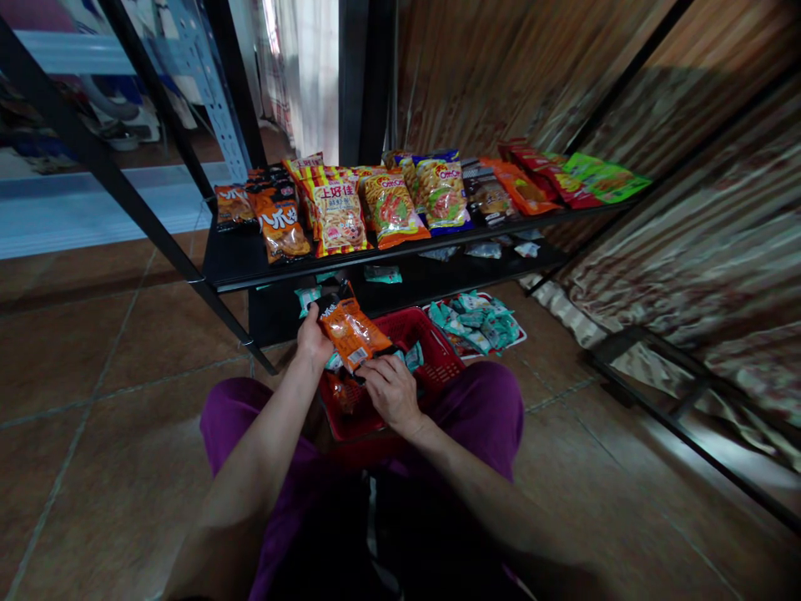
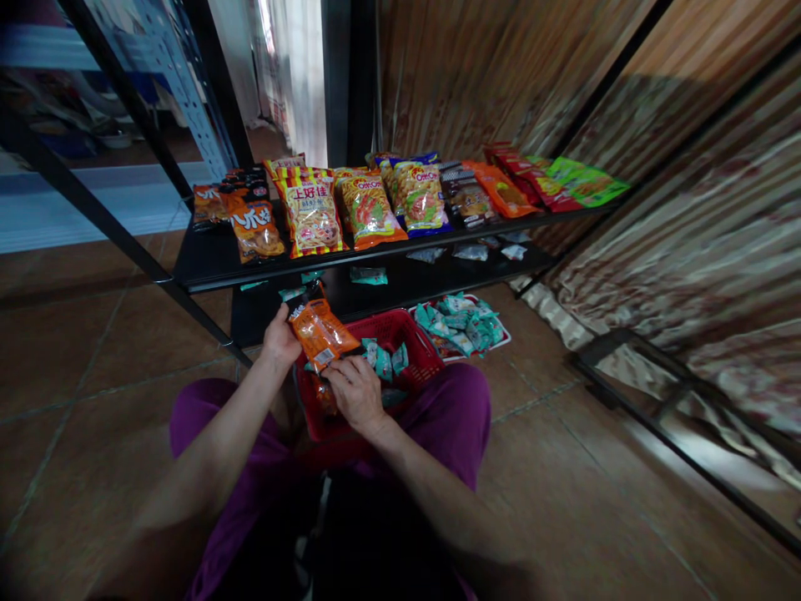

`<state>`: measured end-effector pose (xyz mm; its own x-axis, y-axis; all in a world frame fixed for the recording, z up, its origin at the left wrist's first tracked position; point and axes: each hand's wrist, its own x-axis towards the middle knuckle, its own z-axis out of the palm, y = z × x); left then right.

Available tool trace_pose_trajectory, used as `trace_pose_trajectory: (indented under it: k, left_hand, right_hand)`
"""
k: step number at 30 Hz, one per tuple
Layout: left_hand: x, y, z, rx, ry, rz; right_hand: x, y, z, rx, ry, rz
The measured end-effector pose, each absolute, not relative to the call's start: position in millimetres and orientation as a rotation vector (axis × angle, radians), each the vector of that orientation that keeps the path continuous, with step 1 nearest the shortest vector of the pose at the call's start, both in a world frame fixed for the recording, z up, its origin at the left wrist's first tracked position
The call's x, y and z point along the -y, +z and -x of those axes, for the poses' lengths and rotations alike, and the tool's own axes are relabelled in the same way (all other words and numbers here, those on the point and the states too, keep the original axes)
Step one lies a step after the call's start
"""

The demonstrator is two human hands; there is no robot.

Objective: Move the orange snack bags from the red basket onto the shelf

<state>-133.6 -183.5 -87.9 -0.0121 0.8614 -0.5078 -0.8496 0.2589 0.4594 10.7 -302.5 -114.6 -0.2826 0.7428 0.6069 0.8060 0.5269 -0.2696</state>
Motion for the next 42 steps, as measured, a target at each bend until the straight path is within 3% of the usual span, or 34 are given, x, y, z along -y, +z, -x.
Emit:
trace_pose_trajectory:
  k: [9, 15, 20, 29, 42]
  left_hand:
    - [185.1, -84.3, 135.3, -0.791, 1.310, -0.018]
    - [187.8, -77.6, 138.6, -0.757, 1.284, -0.061]
    - [188.8, -79.0, 141.0, -0.751, 1.272, -0.062]
    - [191.4, -85.9, 141.5, -0.720, 1.289, -0.069]
    - [195.3, -90.1, 136.3, -0.689, 1.312, -0.101]
  right_hand:
    - [301.8, -112.4, -11.3, 2.032, -0.167, 1.148]
    - [310.1, -100.9, -14.7, 2.100, -0.029, 1.128]
    - [303.8, -85.6, -18.3, 1.753, 0.005, 1.274]
    - [274.4, -97.0, -25.8, 1.076, 0.892, 1.367]
    - [273.6, -97.3, -24.4, 0.749, 0.981, 1.324]
